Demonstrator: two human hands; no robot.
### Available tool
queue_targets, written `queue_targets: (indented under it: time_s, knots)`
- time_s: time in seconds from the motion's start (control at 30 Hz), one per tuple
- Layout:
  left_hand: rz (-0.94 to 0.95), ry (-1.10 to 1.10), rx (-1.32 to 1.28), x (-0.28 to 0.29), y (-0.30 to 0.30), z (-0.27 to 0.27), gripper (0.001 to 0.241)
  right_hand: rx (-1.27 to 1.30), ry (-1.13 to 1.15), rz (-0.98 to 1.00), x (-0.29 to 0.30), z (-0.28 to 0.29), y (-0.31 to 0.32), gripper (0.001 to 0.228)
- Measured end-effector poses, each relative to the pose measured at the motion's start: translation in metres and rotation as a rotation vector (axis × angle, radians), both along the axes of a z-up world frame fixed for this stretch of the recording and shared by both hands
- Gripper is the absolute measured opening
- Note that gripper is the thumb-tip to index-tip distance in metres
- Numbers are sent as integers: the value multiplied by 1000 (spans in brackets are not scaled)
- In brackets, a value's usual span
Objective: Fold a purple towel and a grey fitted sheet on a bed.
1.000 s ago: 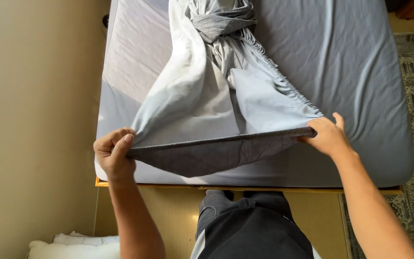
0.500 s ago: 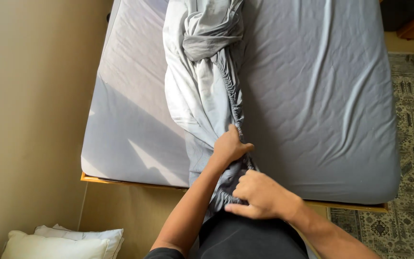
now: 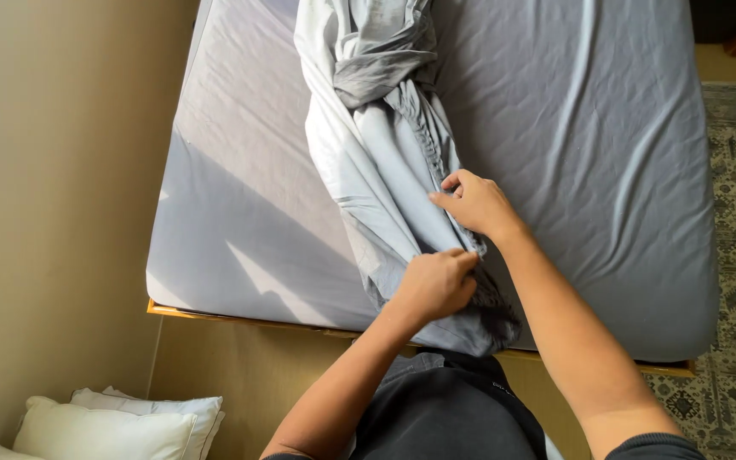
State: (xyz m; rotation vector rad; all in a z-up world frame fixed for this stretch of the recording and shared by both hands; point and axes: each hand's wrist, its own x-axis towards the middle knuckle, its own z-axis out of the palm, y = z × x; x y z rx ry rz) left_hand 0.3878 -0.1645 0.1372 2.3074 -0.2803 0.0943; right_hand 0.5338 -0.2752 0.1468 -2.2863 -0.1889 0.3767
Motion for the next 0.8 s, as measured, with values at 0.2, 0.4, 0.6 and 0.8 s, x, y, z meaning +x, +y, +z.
queue_targets:
  time_s: [0.2, 0.4, 0.6, 0.8]
  knots:
    - [-269, -44, 69, -39, -13, -10, 26, -628, -62, 154, 20, -55, -2, 49]
    - [-50, 183, -235, -1, 30, 5, 41, 62, 140, -298, -14, -11, -13, 35]
    - [323, 336, -792, 80, 71, -50, 53, 594, -95, 399, -101, 48, -14, 31]
    - [218, 279, -710, 64, 45, -58, 42, -27, -5, 667, -93, -10, -38, 39]
